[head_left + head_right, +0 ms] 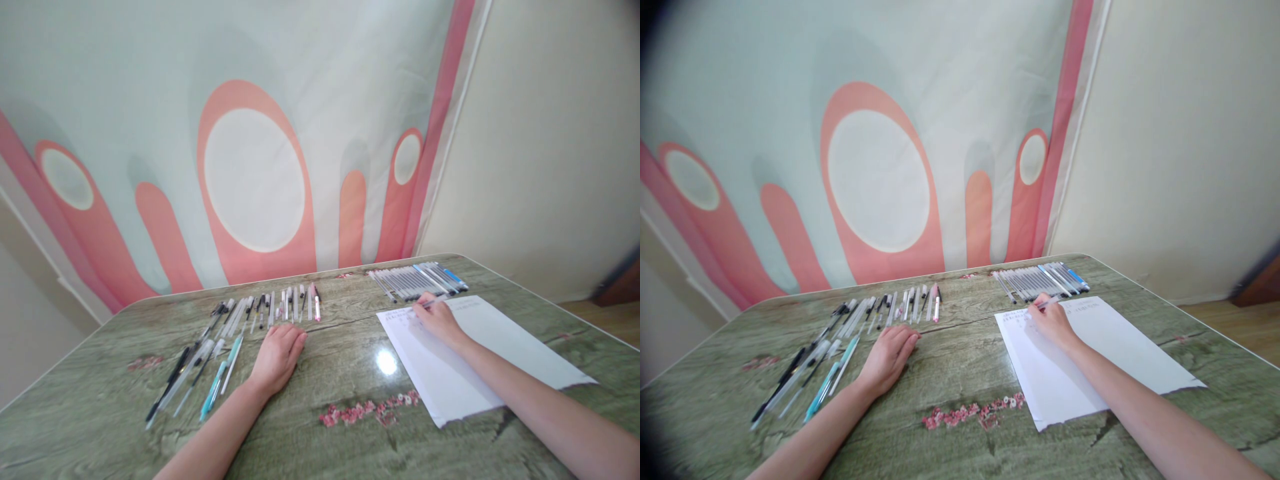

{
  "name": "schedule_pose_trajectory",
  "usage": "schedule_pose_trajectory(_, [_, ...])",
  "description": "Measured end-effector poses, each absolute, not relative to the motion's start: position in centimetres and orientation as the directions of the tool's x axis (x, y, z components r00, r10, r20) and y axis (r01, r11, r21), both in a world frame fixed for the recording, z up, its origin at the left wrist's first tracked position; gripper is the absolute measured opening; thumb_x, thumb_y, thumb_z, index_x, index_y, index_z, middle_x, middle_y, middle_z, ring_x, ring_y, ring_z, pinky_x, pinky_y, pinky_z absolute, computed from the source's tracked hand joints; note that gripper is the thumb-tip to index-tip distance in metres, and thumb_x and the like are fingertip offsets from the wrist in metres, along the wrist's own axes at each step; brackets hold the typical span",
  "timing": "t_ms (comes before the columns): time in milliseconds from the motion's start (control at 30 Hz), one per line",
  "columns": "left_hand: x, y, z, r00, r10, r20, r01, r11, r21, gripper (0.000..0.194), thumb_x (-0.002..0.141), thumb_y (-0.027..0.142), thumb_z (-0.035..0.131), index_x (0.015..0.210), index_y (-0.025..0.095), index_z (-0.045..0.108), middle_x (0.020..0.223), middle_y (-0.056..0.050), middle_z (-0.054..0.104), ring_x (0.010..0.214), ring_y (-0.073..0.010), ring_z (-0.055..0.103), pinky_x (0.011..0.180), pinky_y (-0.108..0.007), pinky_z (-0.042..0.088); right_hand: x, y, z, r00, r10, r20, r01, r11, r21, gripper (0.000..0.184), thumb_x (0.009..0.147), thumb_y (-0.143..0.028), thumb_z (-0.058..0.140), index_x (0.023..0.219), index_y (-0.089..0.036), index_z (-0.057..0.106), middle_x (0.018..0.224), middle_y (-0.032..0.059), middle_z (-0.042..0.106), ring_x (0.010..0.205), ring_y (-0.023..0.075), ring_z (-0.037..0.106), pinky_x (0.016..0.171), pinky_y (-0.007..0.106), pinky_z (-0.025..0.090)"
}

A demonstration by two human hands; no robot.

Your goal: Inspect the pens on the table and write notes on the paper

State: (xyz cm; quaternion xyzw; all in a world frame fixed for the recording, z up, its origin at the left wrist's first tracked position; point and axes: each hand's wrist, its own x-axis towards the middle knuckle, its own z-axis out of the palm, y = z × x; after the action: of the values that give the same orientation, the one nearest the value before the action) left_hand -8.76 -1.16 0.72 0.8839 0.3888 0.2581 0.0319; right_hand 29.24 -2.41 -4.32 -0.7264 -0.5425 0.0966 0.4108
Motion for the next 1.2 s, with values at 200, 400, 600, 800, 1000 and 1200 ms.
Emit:
schedule_pose_trajectory(200, [-8.68, -1.19, 0.72, 0.561, 0.712, 0.422, 0.677, -0.688, 0.261, 0.030, 0.088, 0.030, 0.028, 0.086, 0.019, 0.056, 0.080, -0.005, 0.058, 0.080, -0.0170, 0.052, 0.078, -0.033, 0.037, 29.16, -2.47, -4.26, 0.395, 0.866, 0.307, 0.718, -0.083, -0.691, 0.014, 0.068, -0.031, 0.043, 0.063, -0.020, 0.050, 0.051, -0.0028, 0.053, 0.050, 0.0138, 0.049, 0.051, 0.024, 0.034])
schedule_pose_trajectory(400, [-8.67, -1.24, 0.75, 0.563, 0.701, 0.437, 0.669, -0.698, 0.258, 0.031, 0.088, 0.031, 0.028, 0.085, 0.019, 0.057, 0.080, -0.005, 0.058, 0.079, -0.0168, 0.052, 0.077, -0.033, 0.038, 29.09, -2.47, -4.14, 0.384, 0.867, 0.318, 0.722, -0.067, -0.688, 0.012, 0.067, -0.030, 0.043, 0.062, -0.020, 0.048, 0.051, -0.0031, 0.052, 0.050, 0.0134, 0.048, 0.050, 0.024, 0.033])
schedule_pose_trajectory(600, [-8.74, -1.21, 0.71, 0.567, 0.700, 0.434, 0.670, -0.698, 0.251, 0.032, 0.088, 0.031, 0.027, 0.084, 0.019, 0.057, 0.080, -0.005, 0.058, 0.079, -0.0170, 0.052, 0.077, -0.033, 0.038, 29.04, -2.56, -4.08, 0.376, 0.868, 0.323, 0.724, -0.057, -0.688, 0.012, 0.067, -0.030, 0.043, 0.062, -0.020, 0.049, 0.052, -0.0028, 0.052, 0.052, 0.0139, 0.048, 0.051, 0.024, 0.034])
schedule_pose_trajectory(800, [-8.78, -1.20, 0.71, 0.567, 0.707, 0.423, 0.676, -0.693, 0.251, 0.030, 0.088, 0.030, 0.029, 0.085, 0.019, 0.056, 0.081, -0.005, 0.058, 0.080, -0.0166, 0.052, 0.077, -0.032, 0.037, 29.18, -2.43, -4.38, 0.395, 0.860, 0.323, 0.718, -0.069, -0.693, 0.014, 0.068, -0.030, 0.043, 0.063, -0.020, 0.050, 0.052, -0.0022, 0.054, 0.051, 0.0138, 0.049, 0.051, 0.024, 0.034])
schedule_pose_trajectory(1000, [-8.74, -1.23, 0.74, 0.568, 0.706, 0.423, 0.677, -0.693, 0.248, 0.030, 0.088, 0.030, 0.028, 0.085, 0.019, 0.056, 0.081, -0.005, 0.058, 0.080, -0.0167, 0.052, 0.077, -0.032, 0.037, 29.21, -2.30, -4.49, 0.384, 0.864, 0.326, 0.733, -0.070, -0.677, 0.013, 0.069, -0.031, 0.043, 0.063, -0.020, 0.048, 0.052, -0.0026, 0.053, 0.051, 0.0142, 0.049, 0.051, 0.024, 0.034])
schedule_pose_trajectory(1200, [-8.78, -1.22, 0.72, 0.574, 0.702, 0.422, 0.675, -0.697, 0.242, 0.030, 0.088, 0.030, 0.028, 0.086, 0.019, 0.056, 0.082, -0.005, 0.057, 0.080, -0.0171, 0.052, 0.077, -0.033, 0.037, 29.14, -2.47, -4.24, 0.370, 0.866, 0.336, 0.752, -0.067, -0.656, 0.012, 0.070, -0.030, 0.042, 0.063, -0.021, 0.046, 0.052, -0.0029, 0.050, 0.053, 0.0141, 0.049, 0.051, 0.024, 0.033])
